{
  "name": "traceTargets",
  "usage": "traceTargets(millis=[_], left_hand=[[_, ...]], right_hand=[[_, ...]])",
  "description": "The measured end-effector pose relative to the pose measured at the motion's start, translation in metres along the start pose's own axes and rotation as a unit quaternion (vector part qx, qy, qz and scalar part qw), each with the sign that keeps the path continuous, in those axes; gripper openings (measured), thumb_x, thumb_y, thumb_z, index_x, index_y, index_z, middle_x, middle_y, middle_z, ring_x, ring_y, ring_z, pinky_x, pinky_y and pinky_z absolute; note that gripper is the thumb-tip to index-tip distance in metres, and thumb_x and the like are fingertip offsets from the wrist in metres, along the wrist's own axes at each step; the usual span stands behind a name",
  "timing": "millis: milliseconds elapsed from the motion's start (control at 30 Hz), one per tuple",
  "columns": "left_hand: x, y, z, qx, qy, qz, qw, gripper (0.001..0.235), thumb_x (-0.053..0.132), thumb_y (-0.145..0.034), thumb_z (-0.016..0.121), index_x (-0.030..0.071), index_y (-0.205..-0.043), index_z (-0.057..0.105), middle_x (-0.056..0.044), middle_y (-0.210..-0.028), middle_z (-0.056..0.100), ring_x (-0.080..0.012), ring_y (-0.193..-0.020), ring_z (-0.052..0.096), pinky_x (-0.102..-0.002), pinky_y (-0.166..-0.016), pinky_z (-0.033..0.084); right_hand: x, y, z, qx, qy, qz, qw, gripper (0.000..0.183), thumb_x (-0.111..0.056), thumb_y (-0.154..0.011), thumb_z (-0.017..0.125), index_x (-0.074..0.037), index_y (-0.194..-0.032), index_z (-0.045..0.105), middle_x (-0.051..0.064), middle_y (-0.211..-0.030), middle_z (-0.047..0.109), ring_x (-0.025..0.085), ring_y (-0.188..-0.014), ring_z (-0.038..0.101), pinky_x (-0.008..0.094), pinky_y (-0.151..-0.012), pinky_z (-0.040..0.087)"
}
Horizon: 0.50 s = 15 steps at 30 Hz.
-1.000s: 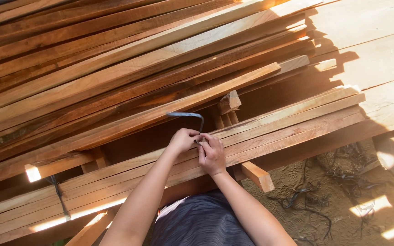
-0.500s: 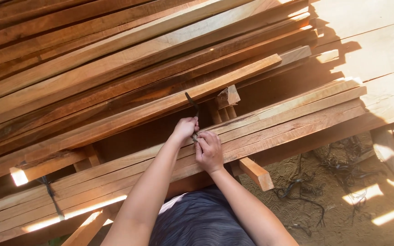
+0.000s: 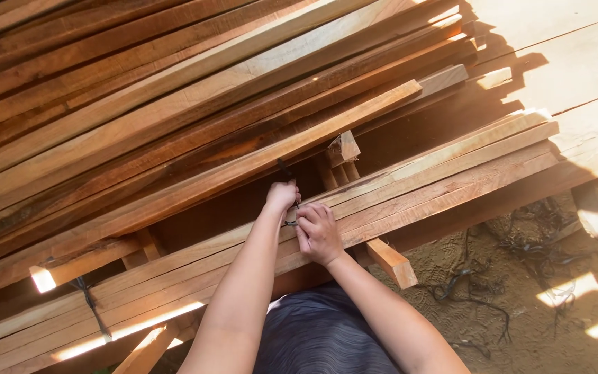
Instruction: The person ties a stack of wooden planks together using a black strap. They wrap the strap around the planks, pull it tight, and secure it with a knot. The person repeats this process for multiple stacks of wood.
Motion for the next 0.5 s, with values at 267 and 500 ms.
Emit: traceTargets(millis=[267,500], left_hand=[[0.057,0.095,-0.044,-0.031,-0.046,0.12,0.991,0.047,0.051,-0.099,0.051,0.02,-0.077,0.078,0.003,-0.063,0.072,-0.0199,-0.075,0.072,-0.034,-0.073,0.054],[0.037,0.227,-0.077,0.171,-0.341,0.428,0.819,0.047,0.039,-0.105,0.05,0.012,-0.143,0.055,-0.009,-0.141,0.06,-0.0329,-0.132,0.053,-0.052,-0.113,0.036]], right_hand=[[0.008,0.005,0.003,0.027,-0.024,0.035,0.999,0.016,-0.017,-0.093,0.062,-0.013,-0.077,0.063,0.0,-0.098,0.063,0.024,-0.109,0.065,0.039,-0.098,0.047],[0.004,0.006,0.0,0.031,-0.036,0.037,0.998,0.016,-0.016,-0.094,0.061,-0.013,-0.079,0.065,-0.001,-0.1,0.065,0.023,-0.108,0.066,0.038,-0.096,0.048]])
Point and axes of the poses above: each hand's wrist, its own y-axis away from the middle knuckle, its own z-axis out of the palm, x = y × z, the point moved 5 cm from there along -y, towards the middle knuckle
